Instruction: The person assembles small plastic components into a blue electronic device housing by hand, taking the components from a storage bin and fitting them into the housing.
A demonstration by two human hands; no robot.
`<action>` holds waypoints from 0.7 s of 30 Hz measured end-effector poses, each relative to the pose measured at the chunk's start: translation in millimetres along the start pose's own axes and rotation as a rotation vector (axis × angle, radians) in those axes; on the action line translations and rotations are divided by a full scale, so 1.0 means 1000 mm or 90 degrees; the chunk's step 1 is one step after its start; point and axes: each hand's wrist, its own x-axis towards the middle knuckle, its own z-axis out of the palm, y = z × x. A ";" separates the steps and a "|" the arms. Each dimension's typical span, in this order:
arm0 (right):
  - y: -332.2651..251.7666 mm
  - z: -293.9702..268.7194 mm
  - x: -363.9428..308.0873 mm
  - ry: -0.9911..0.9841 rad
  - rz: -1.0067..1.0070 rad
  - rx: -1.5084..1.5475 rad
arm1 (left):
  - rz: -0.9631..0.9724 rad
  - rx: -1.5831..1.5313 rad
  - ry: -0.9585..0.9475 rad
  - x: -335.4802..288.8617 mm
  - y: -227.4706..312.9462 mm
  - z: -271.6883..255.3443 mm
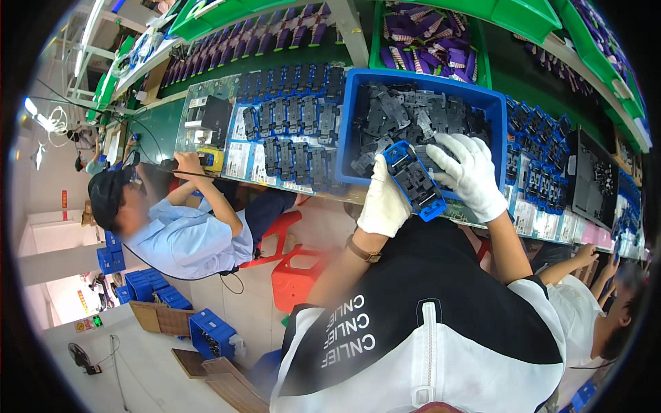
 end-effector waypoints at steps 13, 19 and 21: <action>-0.018 -0.024 -0.018 0.205 0.351 0.110 | 0.066 -0.056 0.073 0.010 0.001 0.008; -0.060 0.009 -0.007 0.223 0.215 0.098 | 0.173 -0.022 0.054 0.015 -0.012 0.011; -0.062 0.011 -0.003 0.224 0.214 0.092 | 0.170 -0.017 0.044 0.013 -0.013 0.009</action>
